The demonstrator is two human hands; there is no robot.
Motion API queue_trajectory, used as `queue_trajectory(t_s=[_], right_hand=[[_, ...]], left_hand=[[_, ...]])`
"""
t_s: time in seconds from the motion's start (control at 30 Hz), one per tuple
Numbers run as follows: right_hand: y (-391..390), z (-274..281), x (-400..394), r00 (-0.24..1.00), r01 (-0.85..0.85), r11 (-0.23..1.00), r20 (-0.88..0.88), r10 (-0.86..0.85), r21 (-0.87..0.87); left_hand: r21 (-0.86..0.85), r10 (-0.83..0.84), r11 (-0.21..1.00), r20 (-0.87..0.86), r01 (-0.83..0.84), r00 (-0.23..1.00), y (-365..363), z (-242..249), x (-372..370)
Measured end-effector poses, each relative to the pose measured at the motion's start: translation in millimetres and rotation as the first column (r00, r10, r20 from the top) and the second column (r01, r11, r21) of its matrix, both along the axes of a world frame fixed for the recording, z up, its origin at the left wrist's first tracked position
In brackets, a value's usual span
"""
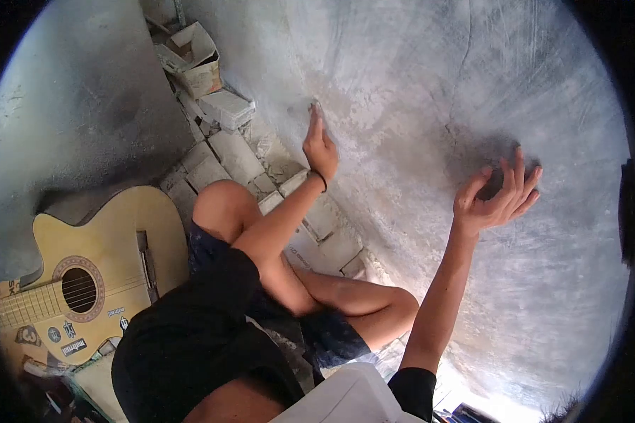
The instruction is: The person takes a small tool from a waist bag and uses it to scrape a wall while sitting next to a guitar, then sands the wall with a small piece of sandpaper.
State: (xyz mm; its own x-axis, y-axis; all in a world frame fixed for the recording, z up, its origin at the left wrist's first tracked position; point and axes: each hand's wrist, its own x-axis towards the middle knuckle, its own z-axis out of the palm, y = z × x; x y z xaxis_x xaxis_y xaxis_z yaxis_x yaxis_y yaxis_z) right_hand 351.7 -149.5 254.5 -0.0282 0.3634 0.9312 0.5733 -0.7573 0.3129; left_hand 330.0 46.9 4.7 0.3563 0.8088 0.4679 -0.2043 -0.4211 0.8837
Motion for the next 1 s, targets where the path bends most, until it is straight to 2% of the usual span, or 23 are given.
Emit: queue_trajectory(t_s=[0.07, 0.13, 0.27, 0.33, 0.47, 0.53, 0.57, 0.7, 0.8, 0.83, 1.0], right_hand=[[2, 0, 1, 1.000, 0.011, 1.000, 0.008, -0.011, -0.007], [1, -3, 4, 1.000, -0.017, 1.000, 0.007, 0.017, 0.002], [0, -2, 4, 0.999, -0.039, 0.999, 0.014, 0.039, -0.016], [0, -2, 2, 1.000, -0.026, 0.999, 0.013, 0.027, -0.023], [-1, -2, 3, 1.000, -0.006, 1.000, 0.001, 0.006, -0.023], [1, -2, 3, 1.000, -0.021, 1.000, -0.009, 0.021, -0.013], [0, -2, 2, 1.000, -0.024, 1.000, -0.016, 0.024, -0.009], [0, -3, 2, 0.999, -0.037, 0.999, -0.002, 0.037, -0.020], [-1, -3, 2, 1.000, -0.024, 0.999, 0.000, 0.024, -0.032], [-3, -3, 3, 1.000, -0.019, 0.999, 0.002, 0.019, -0.037], [-2, -4, 4, 1.000, -0.014, 0.999, -0.003, 0.014, -0.036]], left_hand=[[-0.010, 0.024, 1.000, 0.015, -0.024, 1.000, -26, -3, -4], [-0.078, -0.101, 0.992, -0.034, 0.098, 0.994, -63, -13, -24], [-0.074, -0.163, 0.984, -0.050, 0.159, 0.985, -57, -19, -29], [-0.061, -0.043, 0.997, -0.018, 0.042, 0.999, -28, -12, -14], [-0.003, 0.009, 1.000, -0.008, -0.009, 1.000, 3, -18, -4], [-0.059, -0.070, 0.996, 0.019, 0.071, 0.997, -15, -23, -11], [0.005, -0.089, 0.996, 0.006, 0.089, 0.996, -25, -29, -16], [0.023, -0.166, 0.986, -0.058, 0.167, 0.984, -43, -32, -29], [-0.014, -0.058, 0.998, -0.024, 0.057, 0.998, -20, -40, -16], [-0.028, -0.048, 0.999, -0.077, 0.046, 0.996, -8, -45, -8], [-0.068, -0.079, 0.995, -0.069, 0.075, 0.994, -36, -47, -21]])
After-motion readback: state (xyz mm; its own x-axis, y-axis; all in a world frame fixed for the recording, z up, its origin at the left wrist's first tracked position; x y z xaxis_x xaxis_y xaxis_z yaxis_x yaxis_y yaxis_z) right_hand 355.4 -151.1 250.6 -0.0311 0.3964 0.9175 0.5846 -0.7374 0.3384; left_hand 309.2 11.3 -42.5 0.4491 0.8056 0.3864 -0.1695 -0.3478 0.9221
